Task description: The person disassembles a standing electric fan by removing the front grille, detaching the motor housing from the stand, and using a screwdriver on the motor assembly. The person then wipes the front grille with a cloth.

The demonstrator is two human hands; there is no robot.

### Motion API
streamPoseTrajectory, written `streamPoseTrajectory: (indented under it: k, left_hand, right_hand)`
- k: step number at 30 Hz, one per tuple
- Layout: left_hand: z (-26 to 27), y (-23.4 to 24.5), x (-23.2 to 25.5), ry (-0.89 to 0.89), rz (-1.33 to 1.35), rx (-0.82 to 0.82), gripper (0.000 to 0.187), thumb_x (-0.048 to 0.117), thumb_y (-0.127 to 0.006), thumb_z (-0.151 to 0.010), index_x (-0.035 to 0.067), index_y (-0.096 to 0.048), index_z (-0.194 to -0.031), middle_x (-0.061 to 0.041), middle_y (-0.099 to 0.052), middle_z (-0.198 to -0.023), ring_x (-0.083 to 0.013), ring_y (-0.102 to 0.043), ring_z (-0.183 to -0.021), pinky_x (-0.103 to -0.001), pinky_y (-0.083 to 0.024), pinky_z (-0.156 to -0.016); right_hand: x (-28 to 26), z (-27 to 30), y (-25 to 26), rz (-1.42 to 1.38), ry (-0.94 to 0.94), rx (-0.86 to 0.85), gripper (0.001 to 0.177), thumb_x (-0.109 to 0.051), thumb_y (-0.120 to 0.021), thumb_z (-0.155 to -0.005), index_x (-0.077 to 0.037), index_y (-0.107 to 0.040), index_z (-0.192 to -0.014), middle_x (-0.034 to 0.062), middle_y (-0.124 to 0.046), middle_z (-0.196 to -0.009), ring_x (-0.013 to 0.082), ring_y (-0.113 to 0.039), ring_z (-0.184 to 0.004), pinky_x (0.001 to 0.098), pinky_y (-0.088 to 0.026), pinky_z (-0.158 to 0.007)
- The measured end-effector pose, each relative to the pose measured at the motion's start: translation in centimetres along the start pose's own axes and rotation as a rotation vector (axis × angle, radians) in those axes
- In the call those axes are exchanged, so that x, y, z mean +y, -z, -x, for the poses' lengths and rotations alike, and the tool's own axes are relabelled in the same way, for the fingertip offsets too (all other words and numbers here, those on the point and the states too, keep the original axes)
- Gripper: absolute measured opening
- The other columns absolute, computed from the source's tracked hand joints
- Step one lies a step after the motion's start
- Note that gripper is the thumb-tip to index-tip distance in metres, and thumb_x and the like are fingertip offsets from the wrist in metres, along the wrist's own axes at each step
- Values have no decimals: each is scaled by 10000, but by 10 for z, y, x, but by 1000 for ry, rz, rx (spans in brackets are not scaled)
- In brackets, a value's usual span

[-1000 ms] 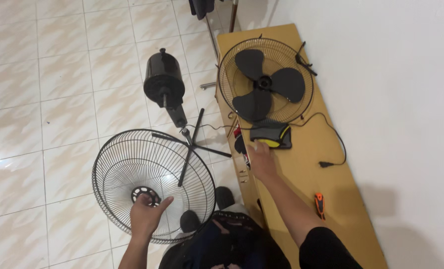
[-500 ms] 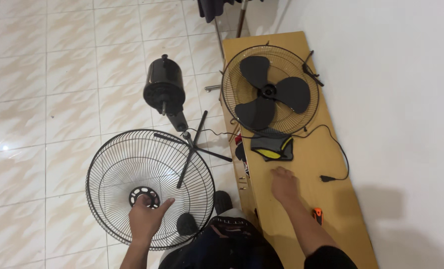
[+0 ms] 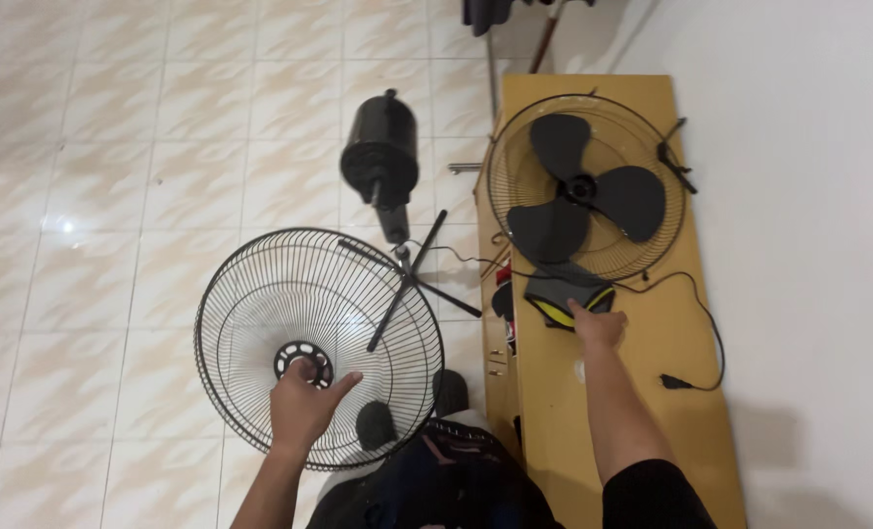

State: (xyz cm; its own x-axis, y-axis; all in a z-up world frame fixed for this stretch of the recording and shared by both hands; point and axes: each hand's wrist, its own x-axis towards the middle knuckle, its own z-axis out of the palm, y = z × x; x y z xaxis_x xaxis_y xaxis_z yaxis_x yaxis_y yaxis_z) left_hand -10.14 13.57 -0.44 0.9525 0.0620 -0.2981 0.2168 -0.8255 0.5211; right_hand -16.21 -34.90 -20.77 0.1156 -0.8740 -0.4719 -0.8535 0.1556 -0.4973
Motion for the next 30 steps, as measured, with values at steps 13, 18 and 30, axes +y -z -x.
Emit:
streamPoseTrajectory:
  k: [13, 18, 30]
  left_hand:
    - [3, 28, -16, 37, 177, 59, 660, 517, -913, -629, -30, -622, -855, -146, -722, -791, -248, -709, -701, -363, -567, -674]
    - [6, 30, -15, 3, 213, 0, 669, 528, -931, -610, -12, -620, -856, -102, -693, -767, -194, -674, -672, -338, -556, -647]
    - [29, 34, 9, -186, 157, -118, 713, 571, -925, -586, 7, -607, -884, -109, -685, -756, -251, -671, -651, -382, -547, -642]
  right_hand:
    - [22, 81, 11, -841, -235, -131, 596, 31, -574, -816, -26, -434, -1393, 134, -600, -1165, 296, -670, -978, 512, -619, -814]
    - [20, 161, 5, -731, 403, -212, 625, -47, -727, -830, 64, -472, -1390, 181, -634, -1268, 283, -646, -1093, 372, -538, -931]
    - [-71, 293, 52, -595, 872, -1103, 645, -378, -563, -1015, -7, -392, -1514, 129, -535, -1454, 222, -544, -1328, 335, -432, -1123]
